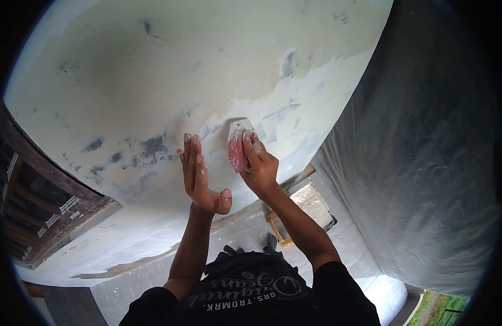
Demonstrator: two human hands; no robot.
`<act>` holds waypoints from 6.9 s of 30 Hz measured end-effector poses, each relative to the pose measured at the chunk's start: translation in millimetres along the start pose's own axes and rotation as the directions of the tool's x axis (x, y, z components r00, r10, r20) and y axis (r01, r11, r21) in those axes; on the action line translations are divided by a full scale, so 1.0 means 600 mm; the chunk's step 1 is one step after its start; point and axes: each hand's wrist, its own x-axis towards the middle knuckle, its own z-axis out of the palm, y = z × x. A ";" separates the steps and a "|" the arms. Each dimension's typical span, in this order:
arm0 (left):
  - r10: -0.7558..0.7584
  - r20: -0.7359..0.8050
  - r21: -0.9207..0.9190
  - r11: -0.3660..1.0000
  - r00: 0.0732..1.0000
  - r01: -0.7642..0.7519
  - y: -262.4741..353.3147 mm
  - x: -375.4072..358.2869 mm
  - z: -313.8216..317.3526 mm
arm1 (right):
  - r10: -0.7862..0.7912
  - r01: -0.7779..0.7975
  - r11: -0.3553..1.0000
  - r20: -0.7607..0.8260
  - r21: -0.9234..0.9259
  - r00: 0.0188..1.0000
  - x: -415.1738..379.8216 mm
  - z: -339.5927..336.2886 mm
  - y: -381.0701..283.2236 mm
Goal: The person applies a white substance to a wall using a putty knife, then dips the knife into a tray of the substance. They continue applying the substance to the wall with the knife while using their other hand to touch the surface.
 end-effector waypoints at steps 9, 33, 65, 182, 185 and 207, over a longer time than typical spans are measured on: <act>0.045 -0.013 -0.025 0.999 0.999 -0.045 0.011 0.010 0.002 | 0.063 -0.089 0.978 -0.141 -0.186 0.988 0.161 -0.019 0.021; 0.012 -0.009 0.008 1.000 1.000 -0.012 -0.008 0.030 0.025 | 0.098 -0.098 0.995 -0.021 -0.024 0.995 -0.007 0.009 0.044; -0.036 0.601 0.533 0.763 0.799 -0.366 -0.013 0.191 -0.063 | 0.098 -0.099 0.990 -0.019 -0.103 0.995 -0.004 0.031 0.012; -0.043 0.730 0.588 0.548 0.682 -0.595 -0.035 0.233 -0.031 | 0.104 -0.128 0.988 -0.232 -0.090 0.967 0.099 -0.010 0.035; -0.045 0.723 0.599 0.536 0.689 -0.595 -0.030 0.235 -0.029 | 0.097 -0.130 0.983 -0.237 -0.127 0.967 0.179 -0.023 0.034; -0.098 0.719 0.604 0.579 0.688 -0.548 -0.029 0.237 -0.053 | 0.077 -0.091 0.979 -0.080 -0.184 0.994 0.071 0.041 0.019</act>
